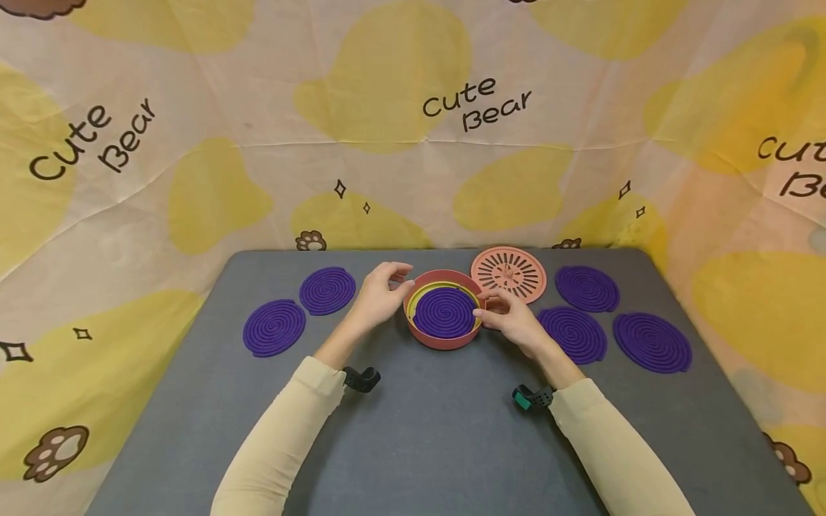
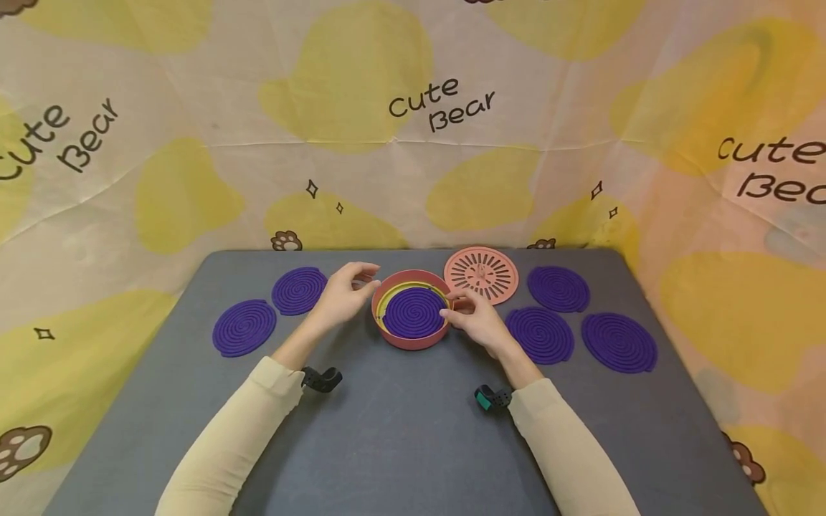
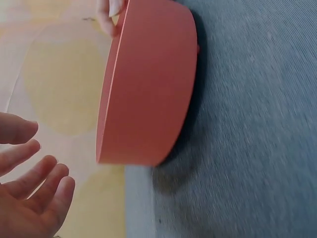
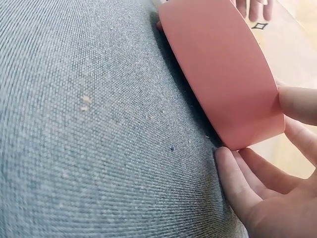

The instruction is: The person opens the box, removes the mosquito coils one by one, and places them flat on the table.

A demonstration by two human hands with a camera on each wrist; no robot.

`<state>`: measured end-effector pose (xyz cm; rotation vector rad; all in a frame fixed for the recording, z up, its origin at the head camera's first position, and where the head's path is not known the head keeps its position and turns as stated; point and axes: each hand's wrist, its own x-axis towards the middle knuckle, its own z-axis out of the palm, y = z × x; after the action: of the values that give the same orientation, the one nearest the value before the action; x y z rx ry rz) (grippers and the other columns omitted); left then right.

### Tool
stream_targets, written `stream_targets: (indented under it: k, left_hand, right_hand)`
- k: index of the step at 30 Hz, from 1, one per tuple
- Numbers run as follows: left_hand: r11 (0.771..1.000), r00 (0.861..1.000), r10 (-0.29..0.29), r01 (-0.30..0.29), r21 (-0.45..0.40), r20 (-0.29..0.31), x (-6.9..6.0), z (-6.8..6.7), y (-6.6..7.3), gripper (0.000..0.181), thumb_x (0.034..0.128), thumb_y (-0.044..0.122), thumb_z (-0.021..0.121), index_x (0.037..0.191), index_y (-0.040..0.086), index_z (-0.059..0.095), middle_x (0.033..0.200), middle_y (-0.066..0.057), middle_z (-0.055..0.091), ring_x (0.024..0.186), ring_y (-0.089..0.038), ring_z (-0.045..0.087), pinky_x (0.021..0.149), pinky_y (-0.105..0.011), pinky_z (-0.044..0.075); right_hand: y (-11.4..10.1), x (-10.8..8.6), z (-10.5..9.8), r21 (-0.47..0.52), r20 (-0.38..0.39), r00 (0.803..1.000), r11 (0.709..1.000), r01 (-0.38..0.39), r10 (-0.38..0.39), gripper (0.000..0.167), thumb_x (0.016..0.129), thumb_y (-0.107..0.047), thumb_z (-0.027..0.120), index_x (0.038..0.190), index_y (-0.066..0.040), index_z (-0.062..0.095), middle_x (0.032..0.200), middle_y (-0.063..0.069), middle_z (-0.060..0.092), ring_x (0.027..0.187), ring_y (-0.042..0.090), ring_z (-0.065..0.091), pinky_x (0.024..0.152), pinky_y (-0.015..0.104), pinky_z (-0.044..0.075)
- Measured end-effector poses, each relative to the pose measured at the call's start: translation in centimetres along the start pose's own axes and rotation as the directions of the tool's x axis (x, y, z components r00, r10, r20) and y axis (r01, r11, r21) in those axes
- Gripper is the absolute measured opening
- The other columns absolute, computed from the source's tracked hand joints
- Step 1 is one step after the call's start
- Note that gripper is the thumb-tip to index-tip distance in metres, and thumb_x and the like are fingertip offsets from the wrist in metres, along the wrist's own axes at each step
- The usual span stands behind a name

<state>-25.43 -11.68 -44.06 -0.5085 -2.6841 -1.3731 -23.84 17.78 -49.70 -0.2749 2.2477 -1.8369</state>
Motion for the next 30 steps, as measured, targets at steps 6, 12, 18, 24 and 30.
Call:
stream_targets:
  k: [6,12,18,24,30]
  left_hand:
    - [0.999,0.999,0.015,-0.016,0.029,0.052,1.0,1.5,1.1,0.034,0.1004,0.014,0.065,0.131,0.0,0.064,0.125,-0.021,0.061,0.111,-0.031,0.061,0.096,-0.044,0.053]
    - [0.995,0.997,-0.004,-0.004,0.102,0.074,1.8,3.1,1.6,0.033,0.099,0.015,0.065,0.129,0.002,0.066,0.122,-0.018,0.063,0.111,-0.032,0.06,0.095,-0.046,0.051]
    - [0.99,0.992,-0.042,0.025,0.136,0.123,2.3,4.8,1.4,0.032,0.1001,0.018,0.064,0.13,0.005,0.065,0.124,-0.017,0.062,0.115,-0.031,0.059,0.098,-0.046,0.05]
    - [0.983,0.984,-0.088,0.062,0.171,0.152,2.8,6.4,1.2,0.033,0.1006,0.019,0.064,0.13,0.004,0.065,0.126,-0.016,0.061,0.117,-0.031,0.059,0.101,-0.047,0.049]
    - [0.967,0.981,-0.111,0.07,0.247,0.157,3.4,7.4,1.2,0.035,0.1005,0.022,0.064,0.131,0.005,0.065,0.129,-0.015,0.061,0.122,-0.032,0.057,0.105,-0.049,0.045]
  right_hand:
    - [-0.2,0.0,-0.2,0.012,0.003,1.0,1.0,-0.008,0.008,0.047,0.097,-0.019,0.072,0.135,0.002,0.054,0.136,0.025,0.054,0.117,0.03,0.06,0.091,0.035,0.057]
    - [-0.3,0.0,-0.1,0.024,0.01,1.0,1.0,-0.009,0.009,0.048,0.097,-0.019,0.072,0.136,0.002,0.053,0.138,0.026,0.052,0.119,0.033,0.058,0.094,0.04,0.056]
    - [-0.1,-0.1,0.1,0.012,0.006,1.0,1.0,-0.006,0.006,0.047,0.098,-0.019,0.071,0.136,0.002,0.053,0.137,0.027,0.053,0.117,0.032,0.06,0.095,0.042,0.056]
    - [0.1,-0.2,0.0,-0.002,-0.002,1.0,1.0,-0.015,0.015,0.047,0.097,-0.021,0.072,0.135,0.001,0.055,0.136,0.025,0.055,0.118,0.033,0.06,0.091,0.038,0.057]
    - [-0.1,-0.1,0.0,0.004,0.001,1.0,1.0,-0.007,0.007,0.046,0.098,-0.02,0.071,0.135,0.0,0.055,0.136,0.025,0.054,0.119,0.035,0.059,0.091,0.037,0.057]
